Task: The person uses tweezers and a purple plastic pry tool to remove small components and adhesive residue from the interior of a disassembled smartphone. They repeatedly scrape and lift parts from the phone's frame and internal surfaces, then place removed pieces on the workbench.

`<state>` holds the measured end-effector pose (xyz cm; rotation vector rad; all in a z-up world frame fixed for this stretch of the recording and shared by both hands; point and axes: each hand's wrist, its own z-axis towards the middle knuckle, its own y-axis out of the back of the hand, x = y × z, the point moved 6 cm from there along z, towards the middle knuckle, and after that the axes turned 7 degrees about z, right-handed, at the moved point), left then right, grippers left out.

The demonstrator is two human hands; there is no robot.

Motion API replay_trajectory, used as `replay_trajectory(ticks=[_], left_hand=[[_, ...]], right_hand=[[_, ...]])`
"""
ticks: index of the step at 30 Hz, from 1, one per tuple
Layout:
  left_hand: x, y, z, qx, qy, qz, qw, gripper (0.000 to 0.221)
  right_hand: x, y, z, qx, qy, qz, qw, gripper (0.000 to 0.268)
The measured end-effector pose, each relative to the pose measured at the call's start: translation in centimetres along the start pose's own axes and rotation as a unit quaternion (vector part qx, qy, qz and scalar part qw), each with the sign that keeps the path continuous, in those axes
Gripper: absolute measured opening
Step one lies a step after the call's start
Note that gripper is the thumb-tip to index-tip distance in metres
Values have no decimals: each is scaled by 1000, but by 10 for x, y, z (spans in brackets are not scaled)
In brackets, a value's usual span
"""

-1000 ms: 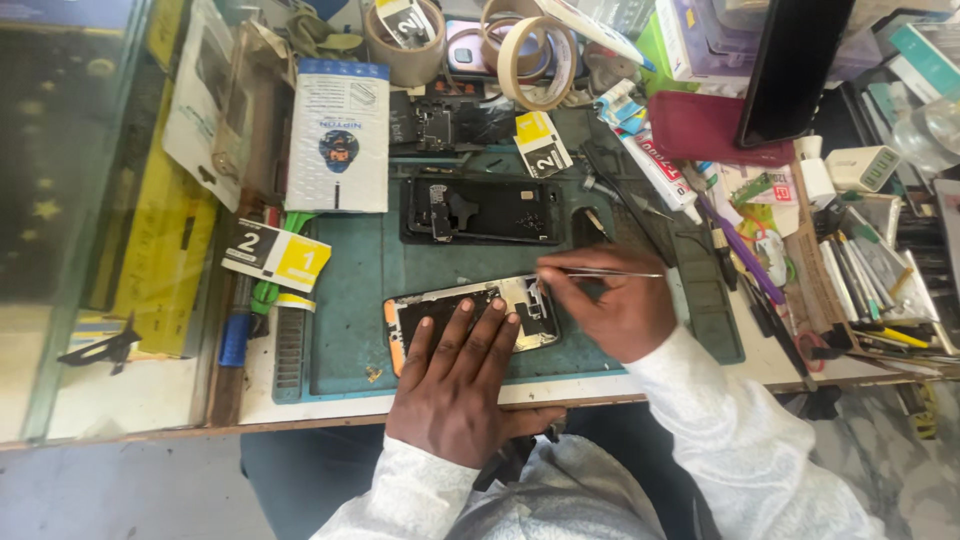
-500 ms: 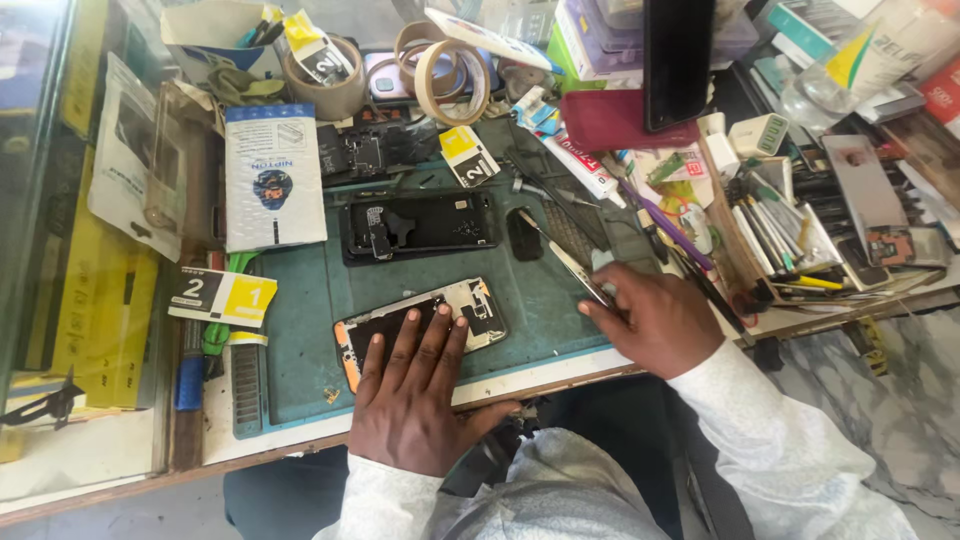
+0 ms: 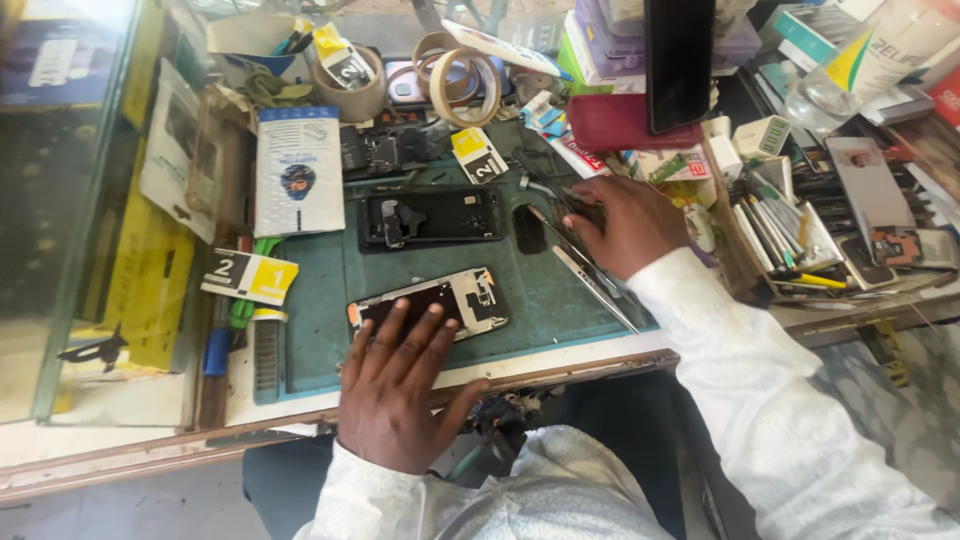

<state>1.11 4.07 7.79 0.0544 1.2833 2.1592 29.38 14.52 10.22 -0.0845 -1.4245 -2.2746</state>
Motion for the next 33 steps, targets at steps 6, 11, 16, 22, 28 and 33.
replay_trajectory(ticks=[6, 11, 16, 22, 28, 33], left_hand=[[15, 13, -8, 0, 15, 1, 1000, 60], [34, 15, -6, -9, 52, 30, 998, 63], [50, 17, 0, -5, 100, 70, 992, 82], [65, 18, 6, 74, 124, 77, 986, 97], [79, 21, 15, 145, 144, 8, 979, 102], [65, 32, 19, 44, 136, -171, 975, 100]], right_hand=[[-29, -3, -2, 91, -123, 39, 988, 37], [-45, 49, -23, 0, -122, -25, 992, 18], [-66, 47, -37, 54, -189, -127, 972, 20], [-77, 43, -37, 75, -171, -78, 979, 33], [-72, 72, -46, 27, -161, -104, 981, 32], [-33, 80, -63, -39, -181, 117, 976, 26]])
